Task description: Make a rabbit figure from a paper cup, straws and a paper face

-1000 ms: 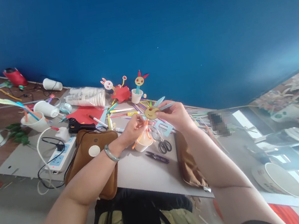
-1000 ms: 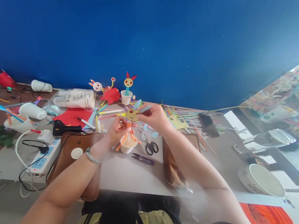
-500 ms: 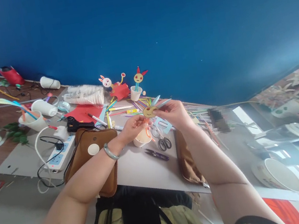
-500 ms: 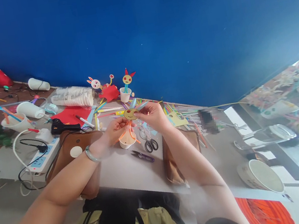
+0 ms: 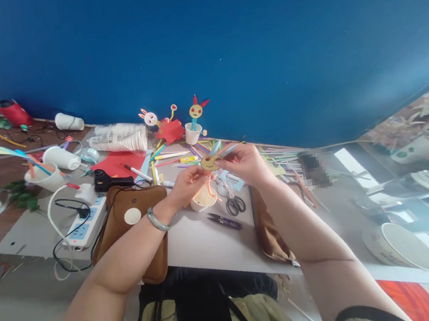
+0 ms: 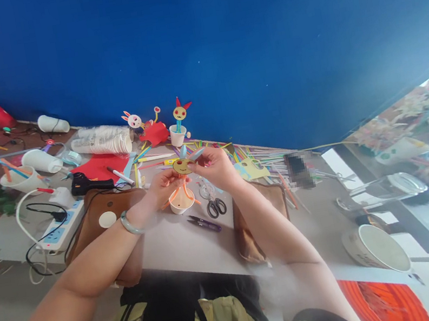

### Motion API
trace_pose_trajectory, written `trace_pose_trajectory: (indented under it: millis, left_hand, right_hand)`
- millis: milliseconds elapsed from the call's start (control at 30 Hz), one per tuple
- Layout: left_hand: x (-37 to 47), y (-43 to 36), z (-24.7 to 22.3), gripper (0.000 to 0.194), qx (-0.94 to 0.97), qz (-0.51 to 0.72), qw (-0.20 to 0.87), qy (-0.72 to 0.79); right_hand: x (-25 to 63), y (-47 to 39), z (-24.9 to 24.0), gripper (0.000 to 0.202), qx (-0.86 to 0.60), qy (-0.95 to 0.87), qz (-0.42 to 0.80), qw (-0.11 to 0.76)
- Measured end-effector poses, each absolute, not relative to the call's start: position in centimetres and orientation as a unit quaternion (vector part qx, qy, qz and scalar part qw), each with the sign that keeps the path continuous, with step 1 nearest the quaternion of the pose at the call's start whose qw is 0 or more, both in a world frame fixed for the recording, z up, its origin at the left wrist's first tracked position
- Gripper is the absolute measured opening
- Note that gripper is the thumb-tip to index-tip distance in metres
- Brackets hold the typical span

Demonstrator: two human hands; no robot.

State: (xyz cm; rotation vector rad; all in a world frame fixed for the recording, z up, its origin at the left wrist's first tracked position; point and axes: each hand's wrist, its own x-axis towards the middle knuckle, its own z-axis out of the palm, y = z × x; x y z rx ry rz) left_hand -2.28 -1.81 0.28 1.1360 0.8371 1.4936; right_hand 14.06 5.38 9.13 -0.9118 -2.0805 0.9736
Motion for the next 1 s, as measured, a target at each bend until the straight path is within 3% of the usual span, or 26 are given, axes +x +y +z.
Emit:
trace_pose_trajectory:
  millis: [567, 1000]
  left_hand:
    - [-2.52, -1.69, 0.03, 0.034, 0.502, 0.609, 0.479, 0.384]
    - [-2.32, -1.86, 0.33, 0.039, 0.470, 0.623, 0.503, 0.372]
  right_hand:
    - [13.66, 4.88, 9.16, 0.013, -0.334, -0.804, 0.343, 0.351]
    - [13.39, 4.47, 8.75, 0.024, -0.364, -0.798, 0.335, 0.345]
